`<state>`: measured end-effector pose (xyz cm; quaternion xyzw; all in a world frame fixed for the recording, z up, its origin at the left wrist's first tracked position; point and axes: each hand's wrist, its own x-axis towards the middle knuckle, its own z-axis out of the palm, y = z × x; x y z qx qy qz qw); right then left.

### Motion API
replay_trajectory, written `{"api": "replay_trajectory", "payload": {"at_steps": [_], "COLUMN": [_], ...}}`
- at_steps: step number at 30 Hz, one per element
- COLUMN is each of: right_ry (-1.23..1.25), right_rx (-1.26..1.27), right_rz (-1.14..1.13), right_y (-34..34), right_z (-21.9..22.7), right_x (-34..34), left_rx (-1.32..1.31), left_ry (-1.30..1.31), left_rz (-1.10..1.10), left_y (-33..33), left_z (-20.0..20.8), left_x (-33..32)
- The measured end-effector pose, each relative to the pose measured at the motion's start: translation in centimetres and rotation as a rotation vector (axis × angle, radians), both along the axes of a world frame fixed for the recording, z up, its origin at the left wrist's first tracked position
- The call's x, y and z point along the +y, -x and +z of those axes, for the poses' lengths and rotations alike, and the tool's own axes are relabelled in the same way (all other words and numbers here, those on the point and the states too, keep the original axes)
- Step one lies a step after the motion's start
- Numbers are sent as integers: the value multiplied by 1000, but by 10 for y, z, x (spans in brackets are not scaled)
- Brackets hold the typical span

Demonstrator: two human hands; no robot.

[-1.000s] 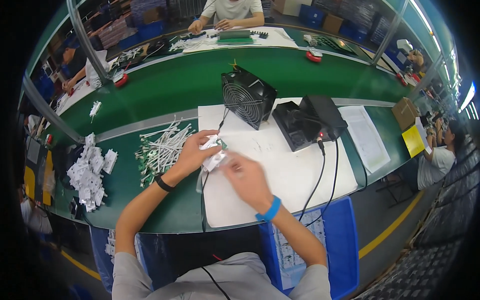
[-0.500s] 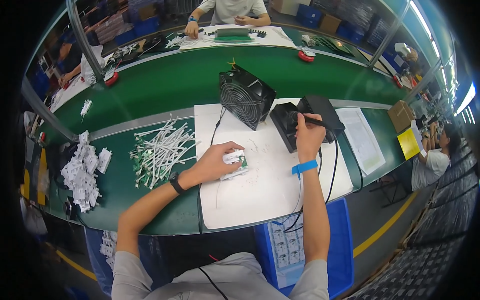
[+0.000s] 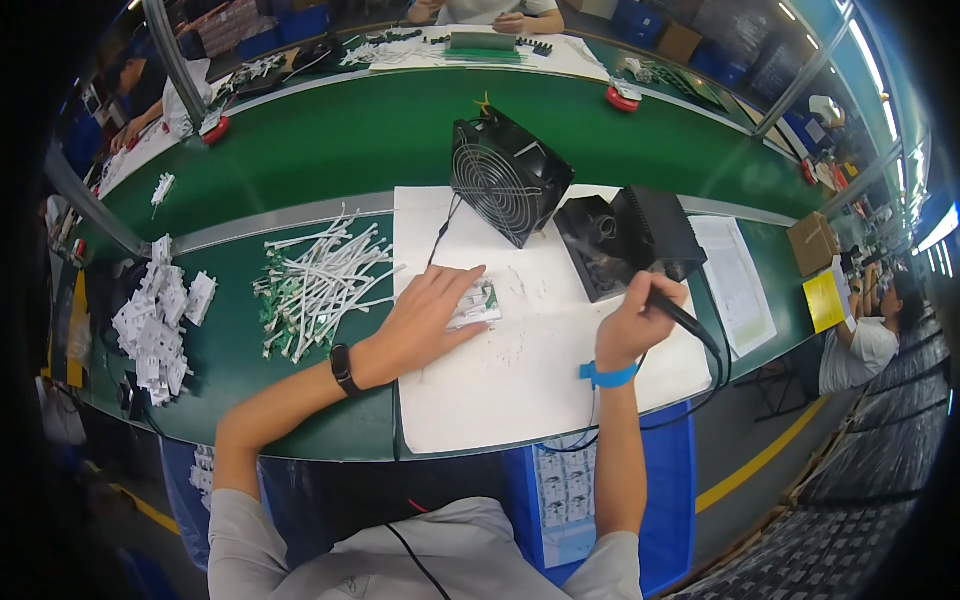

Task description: Solder wires onto small circuit boards on a factory assembly line.

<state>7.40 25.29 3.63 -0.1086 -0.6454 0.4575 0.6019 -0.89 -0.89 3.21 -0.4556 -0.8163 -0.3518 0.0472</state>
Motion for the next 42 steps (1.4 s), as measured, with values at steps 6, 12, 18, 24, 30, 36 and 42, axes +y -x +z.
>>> {"api": "replay_trajectory", "payload": {"at_steps": [6, 12, 18, 24, 30, 36, 42], "right_ry": [-27, 213, 202, 111, 19, -98, -113], "right_rx": [-163, -231, -285, -325, -288, -233, -248], "right_rz": [255, 454, 496, 464, 529, 552, 549], "right_y": [-1, -6, -5, -4, -6, -7, -8], "right_z": [-32, -23, -21, -28, -24, -28, -28], "right_x": [-21, -36, -45, -40, -43, -41, -42], "left_rx": [39, 192, 199, 215, 230, 236, 230], "left_ry": [62, 126, 132, 119, 127, 125, 127], "left_rz": [-82, -132, -135, -132, -129, -130, -128], "left_y": [5, 10, 14, 14, 15, 14, 14], "left_z": [-7, -11, -12, -16, -15, -15, -14], "left_x": [-21, -23, -24, -22, -23, -23, -23]}}
